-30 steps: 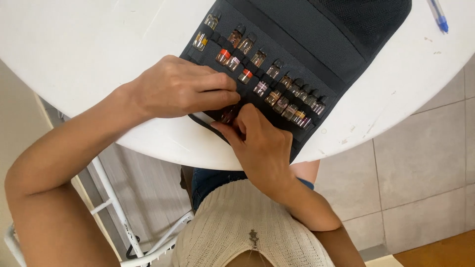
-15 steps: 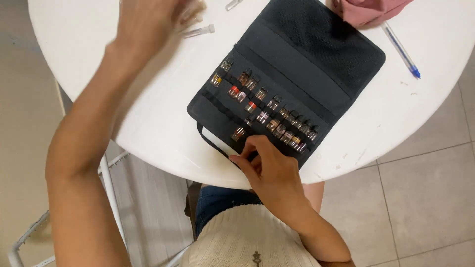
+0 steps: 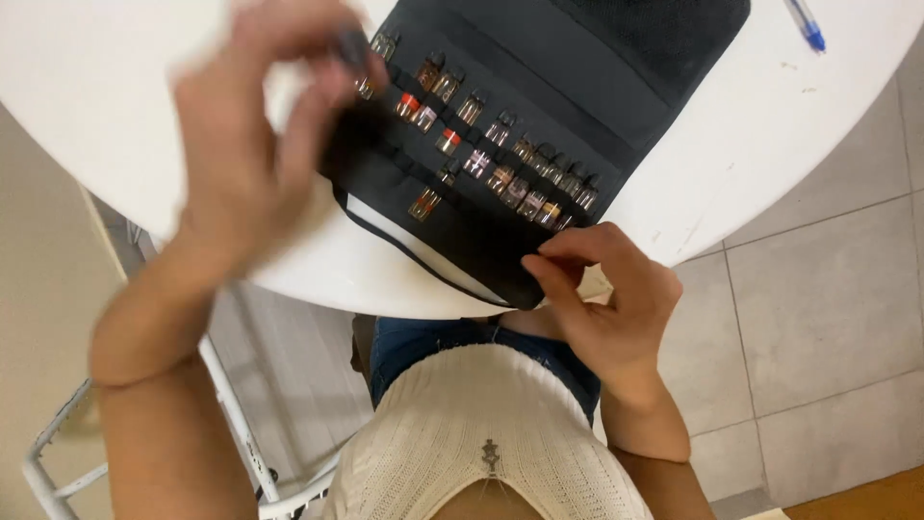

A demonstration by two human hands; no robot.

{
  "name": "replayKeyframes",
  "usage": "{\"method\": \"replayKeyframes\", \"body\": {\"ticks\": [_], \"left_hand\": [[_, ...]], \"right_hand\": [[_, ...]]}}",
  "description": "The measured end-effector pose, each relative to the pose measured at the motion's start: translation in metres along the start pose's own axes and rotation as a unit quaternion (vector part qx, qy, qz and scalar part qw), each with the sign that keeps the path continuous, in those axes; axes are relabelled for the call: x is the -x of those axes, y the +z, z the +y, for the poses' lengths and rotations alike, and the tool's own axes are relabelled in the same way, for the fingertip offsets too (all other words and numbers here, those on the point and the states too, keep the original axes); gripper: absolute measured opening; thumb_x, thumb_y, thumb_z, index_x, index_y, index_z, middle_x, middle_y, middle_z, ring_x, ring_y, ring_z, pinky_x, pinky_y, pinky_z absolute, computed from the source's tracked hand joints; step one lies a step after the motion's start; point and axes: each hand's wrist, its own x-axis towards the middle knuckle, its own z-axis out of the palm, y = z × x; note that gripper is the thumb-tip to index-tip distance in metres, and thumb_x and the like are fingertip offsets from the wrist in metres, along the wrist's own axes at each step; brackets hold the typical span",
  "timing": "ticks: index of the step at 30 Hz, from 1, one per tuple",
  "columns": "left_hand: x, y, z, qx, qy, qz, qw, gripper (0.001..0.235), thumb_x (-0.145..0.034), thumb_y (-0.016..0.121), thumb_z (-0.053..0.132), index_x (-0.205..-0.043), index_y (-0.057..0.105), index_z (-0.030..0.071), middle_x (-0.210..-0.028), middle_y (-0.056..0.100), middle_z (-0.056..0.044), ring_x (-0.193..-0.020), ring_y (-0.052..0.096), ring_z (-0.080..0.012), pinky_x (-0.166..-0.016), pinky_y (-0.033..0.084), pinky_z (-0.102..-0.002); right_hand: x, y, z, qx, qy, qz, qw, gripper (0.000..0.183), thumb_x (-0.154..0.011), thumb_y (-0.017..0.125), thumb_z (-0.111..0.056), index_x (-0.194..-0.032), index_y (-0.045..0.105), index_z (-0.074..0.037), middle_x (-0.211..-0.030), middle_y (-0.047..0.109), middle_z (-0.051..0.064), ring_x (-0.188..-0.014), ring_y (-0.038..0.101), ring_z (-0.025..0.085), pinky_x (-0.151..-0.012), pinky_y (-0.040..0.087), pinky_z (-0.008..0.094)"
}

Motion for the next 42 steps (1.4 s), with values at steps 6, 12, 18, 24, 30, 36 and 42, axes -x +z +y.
{"method": "replayKeyframes", "body": {"ticks": [6,12,18,24,30,36,42], "left_hand": [[0.070,0.037,0.125,0.400,-0.212,0.047,0.890,0.037,-0.081,0.083,0.003,-0.115,0.069,-0.001,-0.093,0.079,-0.011,-0.082,0.080,-0.0283,-0.078,0.065,-0.042],[0.074,0.047,0.147,0.442,-0.237,0.093,0.860,0.019,-0.095,0.067,0.012,-0.105,0.066,-0.004,-0.089,0.080,-0.016,-0.085,0.081,-0.0330,-0.078,0.065,-0.052],[0.036,0.041,0.112,0.133,-0.077,-0.008,0.988,0.016,-0.097,0.068,0.004,-0.109,0.077,-0.002,-0.083,0.074,-0.019,-0.081,0.075,-0.0388,-0.089,0.059,-0.058],[0.018,0.050,0.100,0.062,0.056,-0.015,0.996,0.008,-0.094,0.076,-0.006,-0.100,0.079,-0.003,-0.085,0.068,-0.013,-0.091,0.068,-0.0248,-0.098,0.053,-0.041],[0.025,0.069,0.099,-0.014,0.123,0.013,0.992,0.019,-0.100,0.059,0.005,-0.097,0.075,0.014,-0.094,0.068,-0.003,-0.091,0.064,-0.0215,-0.087,0.046,-0.039],[0.028,0.064,0.098,-0.025,0.124,0.005,0.992,0.019,-0.097,0.060,0.002,-0.100,0.077,0.012,-0.095,0.069,-0.004,-0.092,0.064,-0.0227,-0.084,0.045,-0.039],[0.031,0.063,0.099,-0.008,0.113,-0.001,0.994,0.016,-0.097,0.065,0.000,-0.098,0.079,0.008,-0.093,0.070,-0.005,-0.093,0.066,-0.0232,-0.086,0.048,-0.037]], "right_hand": [[0.022,0.038,0.008,0.001,-0.333,0.015,0.943,0.033,-0.073,0.087,0.008,-0.101,0.081,-0.010,-0.097,0.069,0.022,-0.071,0.075,0.031,-0.064,0.067,0.039],[0.052,0.037,0.022,-0.075,-0.180,-0.024,0.981,0.024,-0.079,0.088,-0.005,-0.100,0.078,-0.001,-0.084,0.069,0.012,-0.068,0.070,0.027,-0.068,0.062,0.038],[0.049,0.028,0.021,0.063,-0.186,0.003,0.981,0.034,-0.081,0.086,-0.004,-0.114,0.081,-0.006,-0.091,0.069,0.009,-0.074,0.065,0.022,-0.066,0.056,0.032],[0.044,0.029,0.011,0.127,-0.140,-0.024,0.982,0.036,-0.082,0.087,-0.011,-0.118,0.080,-0.014,-0.089,0.068,0.001,-0.079,0.061,0.019,-0.071,0.051,0.030],[0.044,0.023,0.012,0.101,-0.129,-0.031,0.986,0.034,-0.080,0.088,-0.008,-0.113,0.081,-0.011,-0.089,0.065,0.006,-0.078,0.064,0.024,-0.069,0.059,0.033],[0.038,0.025,0.009,0.097,-0.126,-0.039,0.986,0.028,-0.082,0.086,-0.005,-0.109,0.081,-0.010,-0.088,0.066,0.007,-0.078,0.064,0.026,-0.069,0.059,0.034],[0.048,0.041,0.023,0.116,-0.110,0.046,0.986,0.027,-0.084,0.087,-0.005,-0.106,0.073,0.001,-0.080,0.061,0.013,-0.071,0.062,0.026,-0.067,0.051,0.035]]}}
